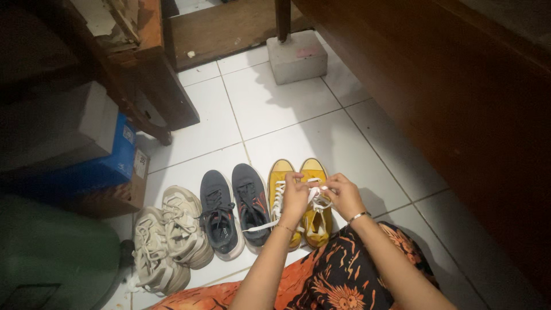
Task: The person sits on the floor and re-laces a pair of yellow canvas shoes by threading white laces through the eyelets and tying them. Other shoes are visible nearby but are not handled.
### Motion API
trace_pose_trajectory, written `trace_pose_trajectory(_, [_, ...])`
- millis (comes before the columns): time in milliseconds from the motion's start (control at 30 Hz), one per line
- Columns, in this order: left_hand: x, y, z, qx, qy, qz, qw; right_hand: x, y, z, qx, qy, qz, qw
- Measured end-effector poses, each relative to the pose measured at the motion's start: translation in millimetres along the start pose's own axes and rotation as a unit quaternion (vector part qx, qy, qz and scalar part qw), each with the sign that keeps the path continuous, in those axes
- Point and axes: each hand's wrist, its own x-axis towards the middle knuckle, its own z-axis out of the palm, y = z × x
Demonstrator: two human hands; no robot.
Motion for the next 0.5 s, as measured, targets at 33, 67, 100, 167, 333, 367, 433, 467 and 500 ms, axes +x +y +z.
trace_pose_trajectory(33, [1,-6,-1,-0.022,-0.002,0.001,1.0,0,-2,0,-0.025,0.01,-0.03,0.999])
trace_pose_trajectory(67, [3,-13,-1,-0.012,0.002,0.001,1.0,-1,-4,0,-0.028,0.016,-0.044,0.998])
trace_pose_trajectory(100, [5,-20,-2,-0.003,0.006,0.0,1.0,-2,-6,0,-0.032,0.022,-0.059,0.998])
trace_pose_trajectory(167, [13,-36,-2,-0.016,-0.007,0.012,1.0,-3,-11,-1,-0.04,0.03,-0.07,0.996])
trace_pose_trajectory(333, [31,-54,-5,-0.09,-0.114,-0.113,0.983,-2,-24,-7,-0.038,0.051,-0.082,0.995])
trace_pose_trajectory(367, [30,-51,-5,-0.068,-0.115,-0.095,0.986,-1,-25,-8,-0.034,0.046,-0.07,0.996])
trace_pose_trajectory(433, [25,-35,-9,-0.025,-0.116,-0.06,0.991,0,-26,-9,-0.026,0.036,-0.044,0.998])
trace_pose_trajectory(467, [22,-23,-9,0.032,-0.092,-0.032,0.995,1,-26,-9,-0.012,0.043,-0.041,0.998])
trace_pose_trajectory(500, [17,-10,-9,0.089,-0.068,-0.005,0.994,1,-25,-9,0.003,0.05,-0.038,0.998])
